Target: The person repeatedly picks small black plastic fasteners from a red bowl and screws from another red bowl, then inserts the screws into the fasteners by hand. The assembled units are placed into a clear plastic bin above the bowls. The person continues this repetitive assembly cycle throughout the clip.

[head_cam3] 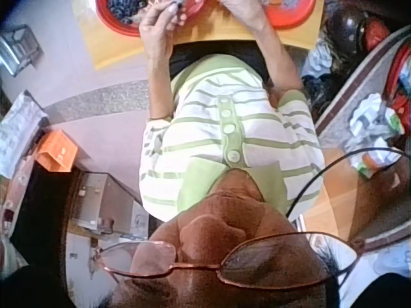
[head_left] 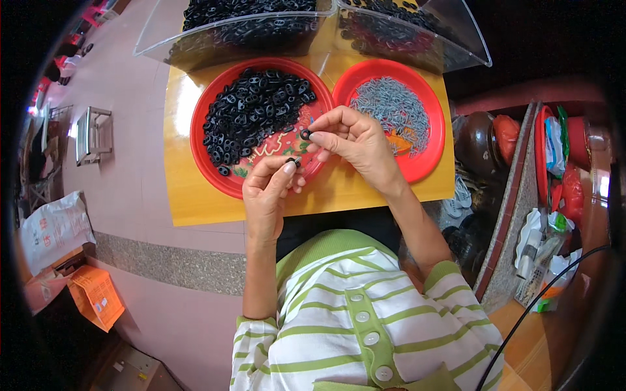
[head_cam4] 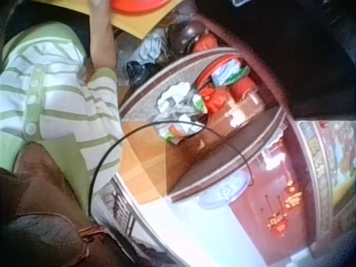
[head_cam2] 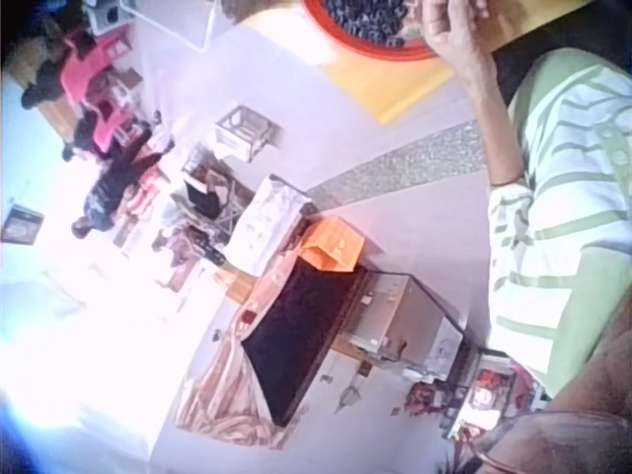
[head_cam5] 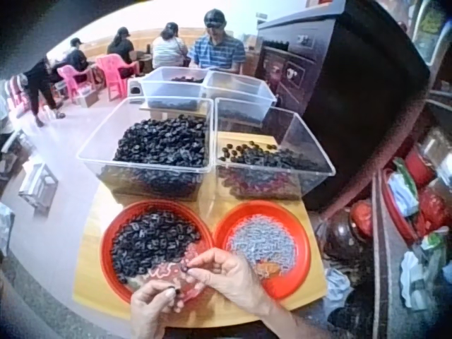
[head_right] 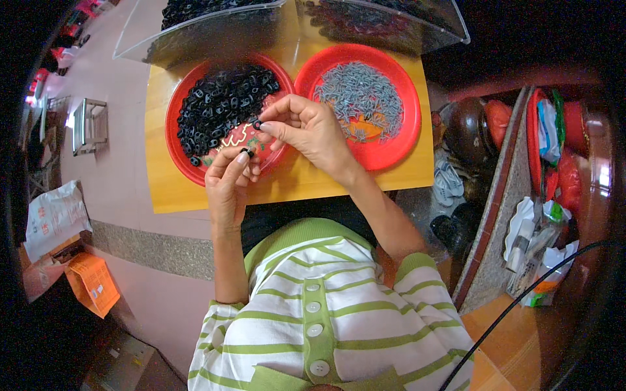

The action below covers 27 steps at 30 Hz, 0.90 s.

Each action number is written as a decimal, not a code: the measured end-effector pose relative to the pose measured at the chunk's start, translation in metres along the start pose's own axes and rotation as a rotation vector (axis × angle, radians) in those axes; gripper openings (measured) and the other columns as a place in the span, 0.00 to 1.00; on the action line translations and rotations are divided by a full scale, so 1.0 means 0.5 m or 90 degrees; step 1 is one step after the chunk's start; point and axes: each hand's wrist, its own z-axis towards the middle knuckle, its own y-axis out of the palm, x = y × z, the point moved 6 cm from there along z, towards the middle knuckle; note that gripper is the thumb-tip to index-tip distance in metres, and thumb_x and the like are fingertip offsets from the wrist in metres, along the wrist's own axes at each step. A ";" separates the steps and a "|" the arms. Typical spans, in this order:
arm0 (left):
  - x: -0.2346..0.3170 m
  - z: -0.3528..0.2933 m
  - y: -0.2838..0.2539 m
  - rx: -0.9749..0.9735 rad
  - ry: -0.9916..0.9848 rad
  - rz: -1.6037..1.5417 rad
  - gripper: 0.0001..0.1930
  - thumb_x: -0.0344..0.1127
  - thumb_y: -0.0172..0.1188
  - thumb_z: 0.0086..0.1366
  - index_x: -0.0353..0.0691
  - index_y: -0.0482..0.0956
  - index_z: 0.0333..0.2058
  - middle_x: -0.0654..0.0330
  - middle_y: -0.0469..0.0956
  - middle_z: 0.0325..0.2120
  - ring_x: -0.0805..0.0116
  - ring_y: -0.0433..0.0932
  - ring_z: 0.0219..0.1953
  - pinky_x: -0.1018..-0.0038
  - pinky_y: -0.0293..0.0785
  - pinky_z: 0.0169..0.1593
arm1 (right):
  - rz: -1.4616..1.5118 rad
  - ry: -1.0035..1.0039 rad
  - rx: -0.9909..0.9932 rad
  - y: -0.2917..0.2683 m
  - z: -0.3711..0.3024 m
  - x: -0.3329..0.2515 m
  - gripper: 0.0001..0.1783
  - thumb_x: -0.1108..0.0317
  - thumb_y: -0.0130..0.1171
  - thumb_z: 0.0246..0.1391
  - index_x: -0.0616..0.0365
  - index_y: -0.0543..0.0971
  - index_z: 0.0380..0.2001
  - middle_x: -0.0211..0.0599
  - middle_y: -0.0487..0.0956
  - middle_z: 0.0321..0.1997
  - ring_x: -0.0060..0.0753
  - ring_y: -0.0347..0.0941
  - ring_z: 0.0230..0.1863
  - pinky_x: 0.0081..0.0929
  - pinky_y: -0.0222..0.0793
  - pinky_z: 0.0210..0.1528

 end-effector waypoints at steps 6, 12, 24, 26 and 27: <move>0.021 -0.005 0.011 0.016 0.032 0.039 0.05 0.27 0.57 0.61 0.33 0.77 0.36 0.60 0.79 0.27 0.76 0.76 0.27 0.81 0.70 0.30 | -0.012 -0.029 0.018 0.001 -0.017 -0.012 0.10 0.75 0.59 0.53 0.62 0.75 0.40 0.30 0.78 0.36 0.16 0.75 0.36 0.14 0.72 0.34; 0.047 -0.010 0.027 -0.002 0.084 0.090 0.05 0.26 0.56 0.61 0.32 0.77 0.36 0.59 0.79 0.27 0.75 0.77 0.28 0.81 0.72 0.31 | 0.000 -0.030 -0.024 0.010 -0.028 -0.019 0.10 0.74 0.57 0.55 0.60 0.75 0.42 0.27 0.78 0.37 0.15 0.73 0.36 0.14 0.70 0.37; 0.065 -0.016 0.050 -0.015 0.097 0.174 0.05 0.26 0.56 0.62 0.31 0.77 0.35 0.61 0.78 0.25 0.78 0.75 0.25 0.83 0.70 0.29 | 0.039 -0.014 -0.039 0.031 -0.049 -0.037 0.11 0.72 0.54 0.58 0.62 0.74 0.43 0.31 0.76 0.43 0.16 0.73 0.36 0.15 0.71 0.39; 0.066 -0.016 0.050 -0.006 0.091 0.180 0.05 0.25 0.56 0.61 0.31 0.77 0.35 0.62 0.78 0.25 0.79 0.75 0.25 0.83 0.69 0.29 | 0.043 -0.006 -0.057 0.030 -0.050 -0.033 0.11 0.73 0.54 0.58 0.62 0.74 0.44 0.31 0.76 0.43 0.16 0.73 0.37 0.15 0.71 0.38; 0.067 -0.016 0.049 -0.001 0.088 0.183 0.05 0.25 0.56 0.61 0.32 0.77 0.35 0.62 0.78 0.24 0.79 0.74 0.24 0.84 0.69 0.29 | 0.045 -0.001 -0.067 0.031 -0.050 -0.033 0.11 0.73 0.54 0.58 0.63 0.74 0.44 0.31 0.76 0.43 0.16 0.73 0.37 0.15 0.71 0.38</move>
